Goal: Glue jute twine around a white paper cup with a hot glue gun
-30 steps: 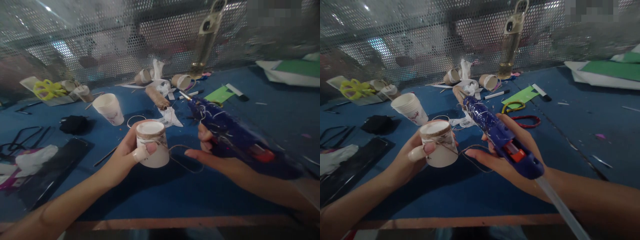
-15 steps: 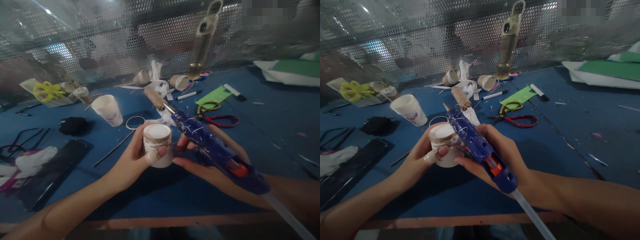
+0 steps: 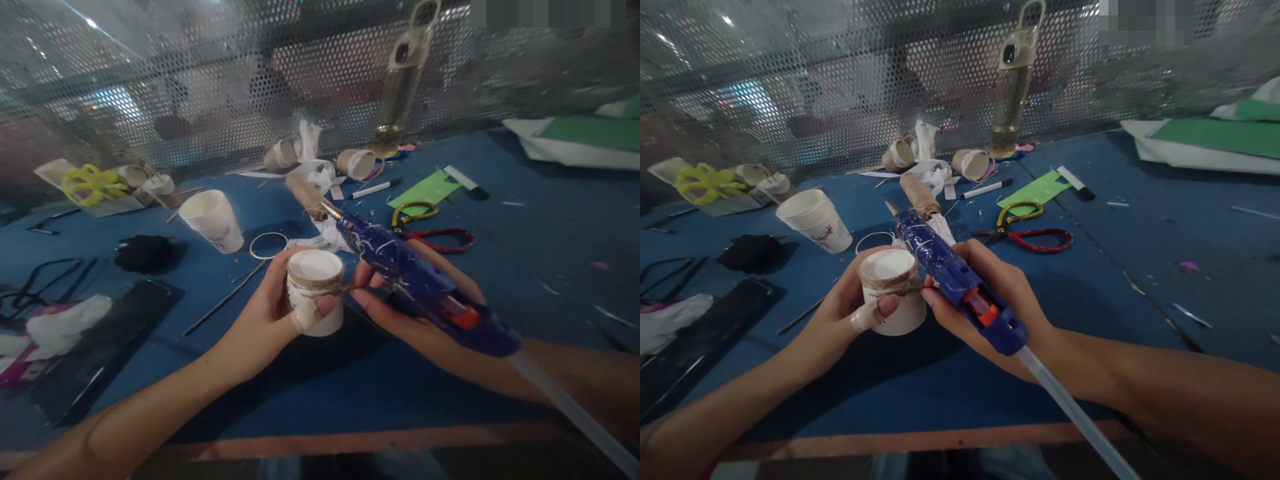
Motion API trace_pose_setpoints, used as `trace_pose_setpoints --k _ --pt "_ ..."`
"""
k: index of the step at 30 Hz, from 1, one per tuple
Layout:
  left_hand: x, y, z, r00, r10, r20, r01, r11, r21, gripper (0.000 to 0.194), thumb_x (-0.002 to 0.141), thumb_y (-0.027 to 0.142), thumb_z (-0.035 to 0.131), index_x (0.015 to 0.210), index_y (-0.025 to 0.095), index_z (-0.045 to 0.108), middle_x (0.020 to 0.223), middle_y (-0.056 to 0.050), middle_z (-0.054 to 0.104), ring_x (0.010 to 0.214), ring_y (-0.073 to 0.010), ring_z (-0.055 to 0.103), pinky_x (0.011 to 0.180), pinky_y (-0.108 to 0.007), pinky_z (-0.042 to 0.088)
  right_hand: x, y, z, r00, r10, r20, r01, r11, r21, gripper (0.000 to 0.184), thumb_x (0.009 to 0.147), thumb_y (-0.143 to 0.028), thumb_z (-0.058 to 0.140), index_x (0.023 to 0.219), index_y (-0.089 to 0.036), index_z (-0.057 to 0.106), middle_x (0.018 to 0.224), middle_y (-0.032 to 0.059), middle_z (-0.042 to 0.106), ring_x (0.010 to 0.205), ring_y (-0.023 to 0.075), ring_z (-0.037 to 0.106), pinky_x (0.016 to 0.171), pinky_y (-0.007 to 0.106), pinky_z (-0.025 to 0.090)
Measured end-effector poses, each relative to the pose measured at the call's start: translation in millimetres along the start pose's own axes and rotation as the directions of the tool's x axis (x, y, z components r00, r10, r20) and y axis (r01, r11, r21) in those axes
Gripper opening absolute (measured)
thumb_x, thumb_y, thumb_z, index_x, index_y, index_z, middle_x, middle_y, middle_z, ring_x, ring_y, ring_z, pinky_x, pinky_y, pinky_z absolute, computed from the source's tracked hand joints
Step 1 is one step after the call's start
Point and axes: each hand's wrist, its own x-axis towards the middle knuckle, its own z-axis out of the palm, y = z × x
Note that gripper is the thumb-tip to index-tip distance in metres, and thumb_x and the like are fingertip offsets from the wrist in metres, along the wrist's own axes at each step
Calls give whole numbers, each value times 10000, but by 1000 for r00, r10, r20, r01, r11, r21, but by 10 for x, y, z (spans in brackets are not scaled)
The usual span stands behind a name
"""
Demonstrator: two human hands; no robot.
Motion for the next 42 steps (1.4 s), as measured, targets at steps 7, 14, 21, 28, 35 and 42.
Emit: trace_pose_setpoints --k 7,14,21,28,35,42 --pt "-16 19 -29 1000 -21 -11 21 999 39 477 904 323 832 1315 284 592 1199 -29 689 1113 -207 644 974 -309 548 93 -70 -24 985 165 42 -167 983 72 157 915 -268 791 898 -296 638 891 -27 733 794 171 720 778 332 635" --pt "-15 51 -54 998 -56 24 55 997 54 469 932 333 797 1332 259 565 1277 -73 732 1133 -256 695 954 -352 561 116 -18 -82 952 288 105 -288 958 -15 194 932 -449 773 896 -311 643 928 -7 716 824 199 679 905 392 606" --pt "-5 -36 -105 993 -95 76 99 994 -54 393 956 335 764 1326 275 645 1249 -50 751 1123 -250 697 952 -333 543 148 -55 -88 893 431 129 -432 901 -21 326 886 -526 744 726 -291 585 730 -29 642 706 194 672 879 401 625" --pt "9 -66 -124 985 -147 95 155 985 -80 392 939 358 771 1310 272 677 1264 -68 756 1212 -316 686 986 -384 532 213 -100 -92 882 438 174 -460 880 119 347 854 -479 815 673 -284 593 705 -27 682 621 160 610 770 327 615" --pt "15 -74 -121 981 -156 111 166 983 -85 444 913 398 779 1321 251 688 1296 -95 763 1237 -350 686 1007 -425 542 237 -112 -154 882 406 240 -429 902 49 399 885 -584 766 674 -295 590 725 -17 719 692 198 653 830 375 583" --pt "18 -80 -101 979 -169 116 184 974 -133 448 886 413 798 1295 255 706 1263 -84 769 1190 -329 698 974 -402 550 218 -95 -156 874 418 248 -443 895 51 420 902 -573 759 661 -278 583 749 -20 723 740 196 674 802 355 545"
